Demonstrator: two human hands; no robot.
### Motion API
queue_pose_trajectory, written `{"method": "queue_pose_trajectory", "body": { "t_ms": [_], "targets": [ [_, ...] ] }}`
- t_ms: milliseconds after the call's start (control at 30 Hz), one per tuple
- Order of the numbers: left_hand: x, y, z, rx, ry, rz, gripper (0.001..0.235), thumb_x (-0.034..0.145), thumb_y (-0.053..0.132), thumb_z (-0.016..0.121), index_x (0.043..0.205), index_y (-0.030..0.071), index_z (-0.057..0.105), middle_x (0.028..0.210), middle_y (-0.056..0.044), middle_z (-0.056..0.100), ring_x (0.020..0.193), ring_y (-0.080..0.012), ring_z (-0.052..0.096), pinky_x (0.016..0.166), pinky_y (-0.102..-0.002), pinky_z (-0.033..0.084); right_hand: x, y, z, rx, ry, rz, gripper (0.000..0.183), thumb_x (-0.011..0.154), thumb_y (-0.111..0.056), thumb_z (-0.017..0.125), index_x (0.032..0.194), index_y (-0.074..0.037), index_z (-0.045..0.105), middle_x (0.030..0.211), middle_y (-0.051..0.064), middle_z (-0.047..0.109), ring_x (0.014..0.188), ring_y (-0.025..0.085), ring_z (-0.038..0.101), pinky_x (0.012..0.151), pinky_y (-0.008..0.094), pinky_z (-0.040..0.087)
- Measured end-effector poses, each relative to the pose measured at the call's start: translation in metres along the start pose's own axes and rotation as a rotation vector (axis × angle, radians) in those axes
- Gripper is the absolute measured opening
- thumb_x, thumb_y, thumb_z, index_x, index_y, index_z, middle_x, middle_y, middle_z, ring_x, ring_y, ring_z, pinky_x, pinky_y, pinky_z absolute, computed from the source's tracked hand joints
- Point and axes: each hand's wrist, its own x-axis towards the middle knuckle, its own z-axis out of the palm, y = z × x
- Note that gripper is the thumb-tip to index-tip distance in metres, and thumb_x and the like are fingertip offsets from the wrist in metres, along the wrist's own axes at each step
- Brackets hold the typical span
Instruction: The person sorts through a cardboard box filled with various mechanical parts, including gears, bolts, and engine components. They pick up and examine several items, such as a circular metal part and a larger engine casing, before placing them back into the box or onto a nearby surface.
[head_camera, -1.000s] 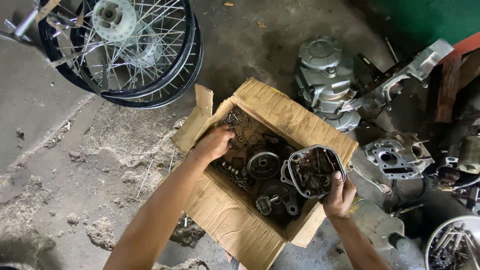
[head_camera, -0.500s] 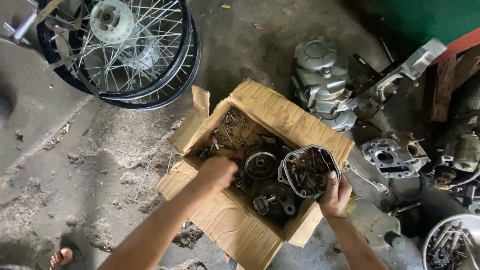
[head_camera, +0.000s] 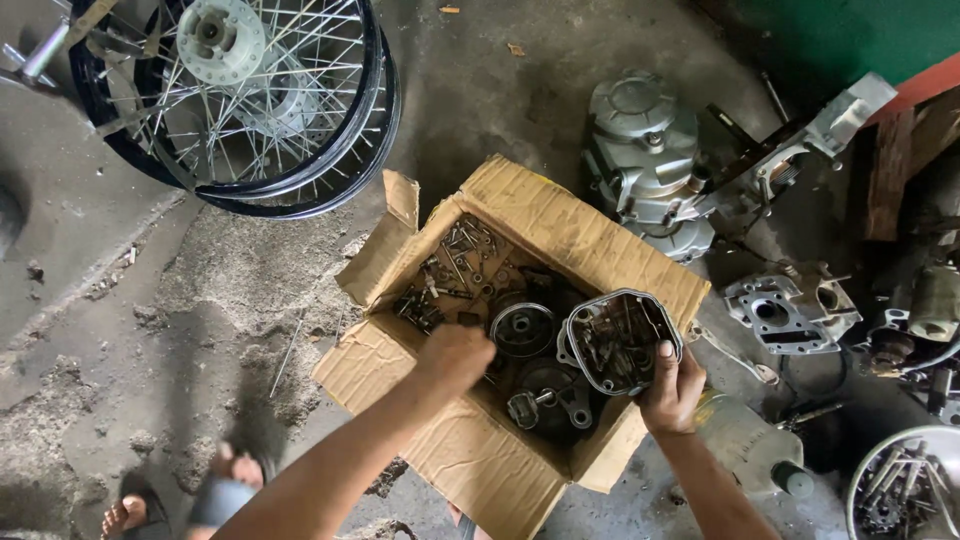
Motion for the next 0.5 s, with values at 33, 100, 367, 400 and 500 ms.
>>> {"method": "queue_pose_trajectory", "body": {
  "t_ms": [33,100,367,400,500],
  "targets": [
    [-0.002,-0.01,-0.003,0.027,-0.024,-0.072,0.022,0.079,0.002,0.068,0.059,0.01,0.07,0.055,-0.011,0.067,0.057,-0.0317,0.071,0.044,-0.045,0.052,0.0,-0.004,0.002,-0.006,-0.002,-0.005,0.041,0.108,-0.026,0.053,0.077,-0.003,0.062,0.054,0.011,0.055,0.055,0.016,0.047,0.053,0.032,0.043],
    [-0.003,-0.025,-0.017,0.053,-0.048,-0.146,0.023,0.079,0.004,0.067,0.057,0.012,0.068,0.053,-0.011,0.065,0.053,-0.0312,0.07,0.042,-0.044,0.051,0.0,-0.009,0.003,-0.014,-0.005,-0.01,0.04,0.108,-0.026,0.054,0.077,-0.002,0.062,0.054,0.012,0.054,0.056,0.016,0.046,0.054,0.033,0.042],
    [-0.005,-0.054,-0.103,0.064,-0.138,-0.427,0.016,0.086,0.006,0.067,0.088,0.014,0.08,0.086,-0.008,0.076,0.086,-0.0323,0.077,0.07,-0.048,0.063,0.0,-0.008,0.003,-0.009,-0.009,-0.02,0.04,0.108,-0.027,0.053,0.077,-0.003,0.063,0.054,0.012,0.056,0.054,0.016,0.048,0.053,0.033,0.044],
    [0.0,-0.041,-0.136,0.064,-0.138,-0.427,0.016,0.086,0.006,0.067,0.088,0.014,0.08,0.086,-0.008,0.076,0.086,-0.0323,0.077,0.07,-0.048,0.063,0.001,-0.014,0.005,-0.009,-0.009,-0.02,0.04,0.108,-0.027,0.053,0.077,-0.003,0.063,0.054,0.012,0.056,0.054,0.016,0.048,0.053,0.033,0.044],
    [0.008,-0.037,-0.163,-0.035,-0.036,-0.583,0.016,0.088,0.018,0.07,0.097,0.027,0.08,0.098,-0.004,0.073,0.092,-0.0335,0.075,0.076,-0.051,0.064,0.002,-0.018,0.007,0.008,0.007,-0.035,0.039,0.108,-0.025,0.052,0.077,-0.004,0.064,0.055,0.01,0.056,0.054,0.014,0.048,0.053,0.031,0.043]
  ]
}}
